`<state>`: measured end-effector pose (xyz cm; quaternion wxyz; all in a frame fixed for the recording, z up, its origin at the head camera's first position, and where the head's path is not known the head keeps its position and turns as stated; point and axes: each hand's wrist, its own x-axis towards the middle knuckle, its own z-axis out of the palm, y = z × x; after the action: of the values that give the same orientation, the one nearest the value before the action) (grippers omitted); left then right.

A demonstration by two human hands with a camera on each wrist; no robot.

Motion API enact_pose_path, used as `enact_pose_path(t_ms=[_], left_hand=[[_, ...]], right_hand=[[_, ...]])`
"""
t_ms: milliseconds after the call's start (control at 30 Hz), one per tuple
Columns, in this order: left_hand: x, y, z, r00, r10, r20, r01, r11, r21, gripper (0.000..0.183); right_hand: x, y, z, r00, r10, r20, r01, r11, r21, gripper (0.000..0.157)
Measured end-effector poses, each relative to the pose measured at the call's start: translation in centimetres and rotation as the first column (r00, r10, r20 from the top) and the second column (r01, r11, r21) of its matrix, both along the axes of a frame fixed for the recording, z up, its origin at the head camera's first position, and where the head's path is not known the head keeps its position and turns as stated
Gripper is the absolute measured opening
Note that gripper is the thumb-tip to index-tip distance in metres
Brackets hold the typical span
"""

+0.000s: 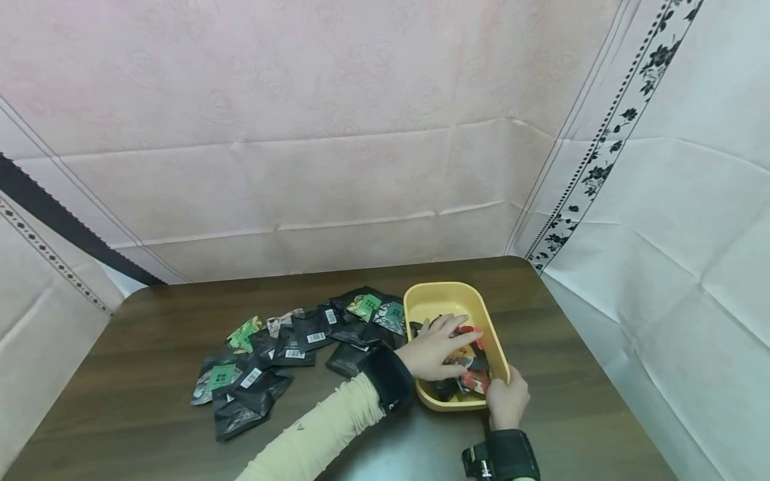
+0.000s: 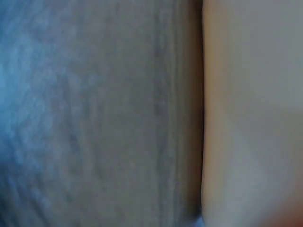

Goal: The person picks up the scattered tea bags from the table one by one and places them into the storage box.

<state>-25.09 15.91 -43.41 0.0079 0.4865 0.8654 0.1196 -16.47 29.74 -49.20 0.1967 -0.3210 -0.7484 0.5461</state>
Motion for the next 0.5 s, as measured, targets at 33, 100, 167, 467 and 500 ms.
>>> enact_pose_path(t_ms=[33, 100, 167, 467, 500], left_hand=[[0.0, -0.2, 0.0, 1.000, 0.004, 0.003, -0.004, 1.000, 0.010, 0.061], [-0.3, -0.6, 0.1, 1.000, 0.014, 0.000, -0.014, 0.999, 0.041, 0.059], [-0.7, -1.2, 0.3, 1.000, 0.030, -0.004, -0.030, 0.996, 0.082, 0.055], [-5.4, -5.5, -1.0, 0.958, 0.251, -0.141, -0.210, 0.944, 0.255, 0.039], [-6.0, -5.9, -1.3, 0.947, 0.283, -0.148, -0.241, 0.938, 0.250, 0.037]], right_hand=[[0.0, 0.0, 0.0, 1.000, -0.002, -0.001, 0.002, 1.000, -0.005, 0.050], [0.1, 0.1, -0.1, 1.000, -0.007, 0.003, 0.007, 1.000, -0.013, 0.051], [0.1, 0.2, -0.1, 1.000, -0.006, 0.011, 0.007, 1.000, -0.028, 0.052], [-0.1, 0.0, 0.1, 1.000, 0.005, 0.014, -0.004, 0.999, -0.051, 0.052], [-0.1, -0.1, 0.1, 1.000, 0.008, 0.015, -0.007, 0.999, -0.043, 0.052]])
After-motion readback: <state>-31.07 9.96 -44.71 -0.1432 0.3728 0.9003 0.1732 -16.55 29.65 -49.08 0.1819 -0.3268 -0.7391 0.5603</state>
